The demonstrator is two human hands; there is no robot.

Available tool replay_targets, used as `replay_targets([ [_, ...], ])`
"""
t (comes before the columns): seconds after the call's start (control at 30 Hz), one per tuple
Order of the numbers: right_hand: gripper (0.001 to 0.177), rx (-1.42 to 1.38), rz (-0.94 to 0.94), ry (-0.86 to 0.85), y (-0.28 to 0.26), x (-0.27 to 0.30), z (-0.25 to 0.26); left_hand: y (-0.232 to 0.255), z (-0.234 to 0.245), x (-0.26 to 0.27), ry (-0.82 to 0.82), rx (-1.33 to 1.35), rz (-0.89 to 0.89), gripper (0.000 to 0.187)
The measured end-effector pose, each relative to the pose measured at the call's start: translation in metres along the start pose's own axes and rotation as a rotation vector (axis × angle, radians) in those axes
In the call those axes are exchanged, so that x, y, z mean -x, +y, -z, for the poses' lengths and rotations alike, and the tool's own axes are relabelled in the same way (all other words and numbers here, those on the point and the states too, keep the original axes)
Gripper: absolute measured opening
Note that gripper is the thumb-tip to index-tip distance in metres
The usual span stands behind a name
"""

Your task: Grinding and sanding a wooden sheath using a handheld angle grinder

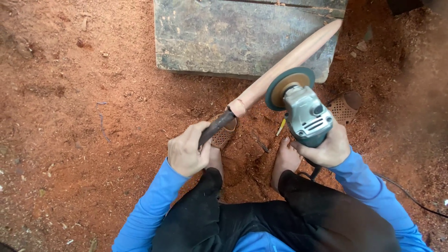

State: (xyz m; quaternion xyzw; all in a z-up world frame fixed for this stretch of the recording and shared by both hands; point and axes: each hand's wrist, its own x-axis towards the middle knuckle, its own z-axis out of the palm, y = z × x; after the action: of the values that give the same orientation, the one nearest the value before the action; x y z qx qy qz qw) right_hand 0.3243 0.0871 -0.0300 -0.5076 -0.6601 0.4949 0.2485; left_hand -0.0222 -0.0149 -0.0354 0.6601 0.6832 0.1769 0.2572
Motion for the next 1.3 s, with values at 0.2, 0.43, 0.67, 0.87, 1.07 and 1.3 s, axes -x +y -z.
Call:
replay_targets([
  [0.2,0.064,0.080,-0.062,-0.033,0.003,0.005,-0.012,0.002,0.001,-0.003,0.077,-0.033,-0.008,0.040],
  [0.43,0.065,0.122,-0.119,-0.083,-0.013,0.000,-0.018,0.008,0.003,-0.005,0.108,-0.053,-0.042,0.037],
  [0.67,0.065,0.123,-0.119,-0.092,-0.021,0.002,-0.016,0.004,-0.001,-0.002,0.190,-0.207,-0.167,0.036],
  [0.87,0.065,0.155,-0.187,-0.120,-0.018,0.011,-0.006,0.002,-0.002,-0.006,0.289,-0.386,-0.308,0.037],
  [1.07,0.060,0.156,-0.194,-0.133,-0.015,0.017,-0.002,0.010,0.013,-0.016,0.353,-0.534,-0.455,0.042],
  [1.3,0.069,0.162,-0.257,-0.130,-0.014,0.014,-0.003,-0.001,0.008,-0.020,0.344,-0.551,-0.461,0.043],
])
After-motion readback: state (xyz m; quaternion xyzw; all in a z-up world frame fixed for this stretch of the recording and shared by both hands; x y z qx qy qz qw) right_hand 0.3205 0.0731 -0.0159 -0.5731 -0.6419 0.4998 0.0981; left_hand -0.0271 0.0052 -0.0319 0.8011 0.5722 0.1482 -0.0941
